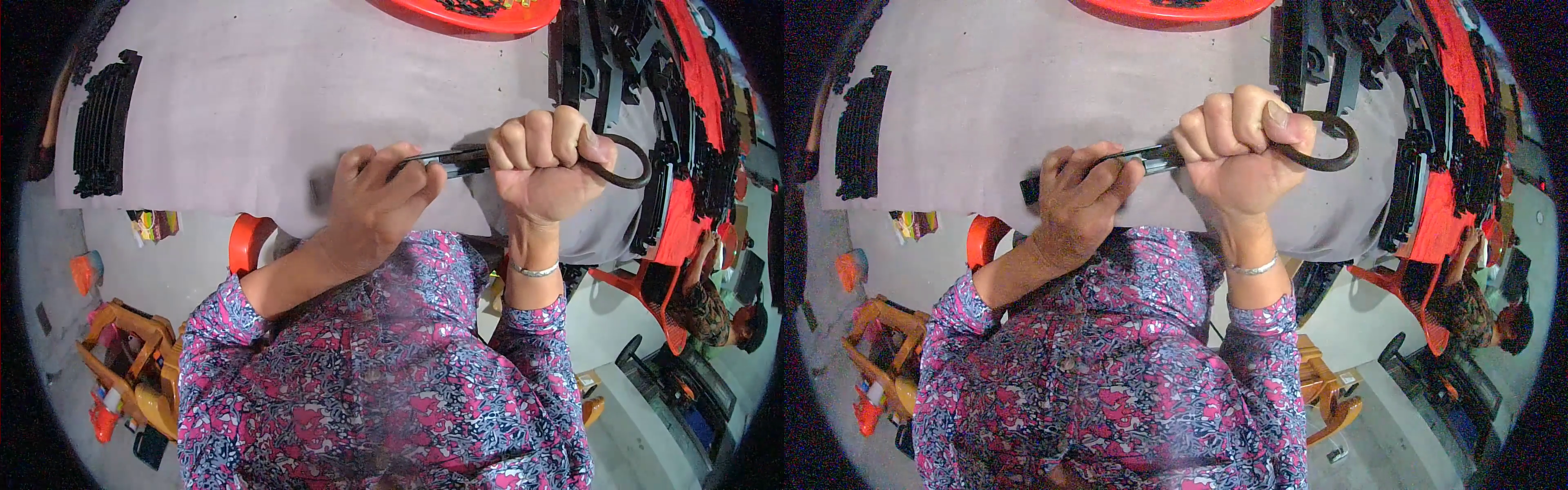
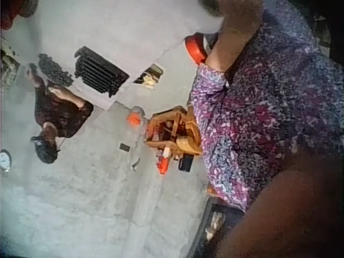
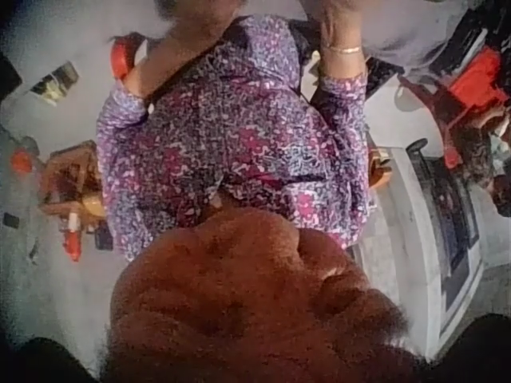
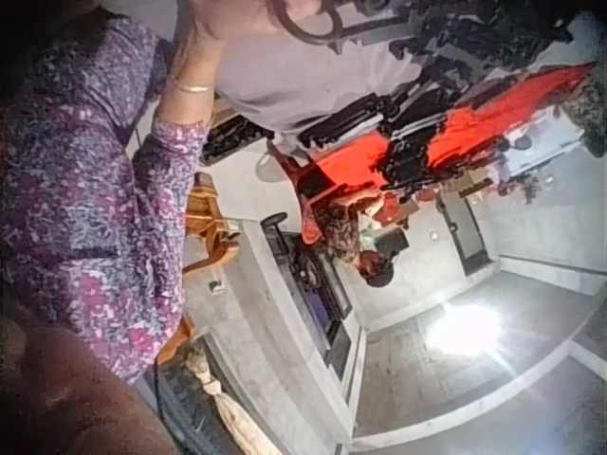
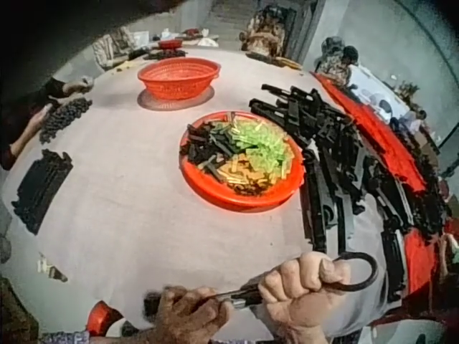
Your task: The person assembles toy gun components by inserting small plastic pieces into plastic housings and securing internal parts using a metal loop tool.
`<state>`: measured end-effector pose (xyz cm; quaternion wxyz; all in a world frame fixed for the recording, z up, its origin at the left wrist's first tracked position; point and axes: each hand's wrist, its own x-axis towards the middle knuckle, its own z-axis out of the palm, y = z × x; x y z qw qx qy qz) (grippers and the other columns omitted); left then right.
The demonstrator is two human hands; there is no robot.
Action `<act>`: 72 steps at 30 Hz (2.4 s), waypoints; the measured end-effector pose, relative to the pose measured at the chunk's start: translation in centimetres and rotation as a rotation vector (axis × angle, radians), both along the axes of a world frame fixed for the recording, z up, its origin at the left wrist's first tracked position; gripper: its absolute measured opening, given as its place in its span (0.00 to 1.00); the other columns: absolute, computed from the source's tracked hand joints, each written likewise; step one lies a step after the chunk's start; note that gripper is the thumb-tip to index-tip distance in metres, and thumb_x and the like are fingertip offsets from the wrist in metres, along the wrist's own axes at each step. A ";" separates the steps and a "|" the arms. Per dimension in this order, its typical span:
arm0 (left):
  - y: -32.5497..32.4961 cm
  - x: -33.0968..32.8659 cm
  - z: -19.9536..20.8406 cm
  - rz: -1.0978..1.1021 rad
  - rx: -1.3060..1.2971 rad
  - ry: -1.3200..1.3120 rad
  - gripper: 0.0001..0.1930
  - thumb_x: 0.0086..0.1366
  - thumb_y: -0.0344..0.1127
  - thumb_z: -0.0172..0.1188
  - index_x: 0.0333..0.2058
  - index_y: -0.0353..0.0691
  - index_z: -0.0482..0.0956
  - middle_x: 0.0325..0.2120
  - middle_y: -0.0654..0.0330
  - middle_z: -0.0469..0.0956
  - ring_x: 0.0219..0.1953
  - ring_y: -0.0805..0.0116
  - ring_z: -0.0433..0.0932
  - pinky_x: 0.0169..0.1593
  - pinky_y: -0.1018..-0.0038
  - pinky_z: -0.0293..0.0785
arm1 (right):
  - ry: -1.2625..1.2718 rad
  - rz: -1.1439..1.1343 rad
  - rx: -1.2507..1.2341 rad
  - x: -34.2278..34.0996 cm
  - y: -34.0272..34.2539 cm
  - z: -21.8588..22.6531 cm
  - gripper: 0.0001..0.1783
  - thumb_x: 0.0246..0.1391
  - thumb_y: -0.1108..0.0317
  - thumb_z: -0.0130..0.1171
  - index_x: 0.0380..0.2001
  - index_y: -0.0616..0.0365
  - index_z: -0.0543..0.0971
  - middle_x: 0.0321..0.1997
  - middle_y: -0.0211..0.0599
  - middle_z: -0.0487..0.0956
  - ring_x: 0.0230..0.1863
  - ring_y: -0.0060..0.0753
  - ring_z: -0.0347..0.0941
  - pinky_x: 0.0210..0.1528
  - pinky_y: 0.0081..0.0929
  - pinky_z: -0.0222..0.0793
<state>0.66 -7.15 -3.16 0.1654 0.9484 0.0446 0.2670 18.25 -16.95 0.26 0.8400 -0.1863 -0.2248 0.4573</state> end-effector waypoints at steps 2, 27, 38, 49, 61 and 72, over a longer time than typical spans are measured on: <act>-0.1 0.0 -0.1 0.003 0.002 -0.006 0.16 0.51 0.32 0.63 0.41 0.42 0.82 0.38 0.64 0.76 0.49 0.67 0.76 0.49 0.62 0.65 | 0.020 0.003 0.004 0.1 0.0 -0.1 0.23 0.53 0.51 0.46 0.13 0.47 0.54 0.11 0.21 0.50 0.15 0.20 0.39 0.18 0.25 0.35; -0.1 0.4 -0.3 0.038 0.064 -0.009 0.11 0.55 0.33 0.59 0.38 0.45 0.81 0.33 0.67 0.75 0.47 0.67 0.77 0.49 0.63 0.65 | 0.160 -0.072 -0.070 1.2 0.2 -0.8 0.28 0.59 0.44 0.44 0.13 0.46 0.52 0.12 0.19 0.46 0.16 0.20 0.37 0.18 0.24 0.33; 3.1 0.2 0.7 -0.182 0.012 -0.046 0.07 0.55 0.34 0.56 0.32 0.44 0.79 0.33 0.64 0.76 0.51 0.65 0.75 0.56 0.56 0.63 | -2.045 -0.260 -0.797 2.4 -3.5 1.8 0.17 0.57 0.63 0.44 0.23 0.62 0.76 0.22 0.53 0.77 0.25 0.52 0.76 0.28 0.42 0.71; 5.2 2.0 -0.1 -0.201 -0.265 -0.188 0.11 0.55 0.24 0.59 0.37 0.43 0.81 0.45 0.58 0.77 0.56 0.54 0.73 0.56 0.57 0.70 | -1.205 0.077 -1.006 -7.4 -3.8 1.5 0.17 0.57 0.69 0.46 0.44 0.66 0.78 0.30 0.47 0.80 0.28 0.32 0.75 0.35 0.33 0.72; 4.7 0.6 3.0 -0.068 -0.374 0.141 0.22 0.54 0.29 0.65 0.49 0.32 0.75 0.35 0.52 0.74 0.36 0.54 0.76 0.42 0.64 0.74 | -0.247 -0.281 -0.811 -4.1 -4.6 4.5 0.22 0.64 0.52 0.49 0.20 0.54 0.68 0.17 0.20 0.62 0.18 0.16 0.54 0.18 0.19 0.48; 3.7 -0.3 4.5 -0.041 -0.254 0.134 0.23 0.45 0.27 0.69 0.44 0.38 0.77 0.36 0.56 0.72 0.39 0.54 0.76 0.42 0.60 0.72 | 0.009 -0.052 0.050 1.1 0.1 4.1 0.32 0.68 0.45 0.39 0.12 0.50 0.54 0.13 0.23 0.47 0.16 0.22 0.39 0.21 0.26 0.37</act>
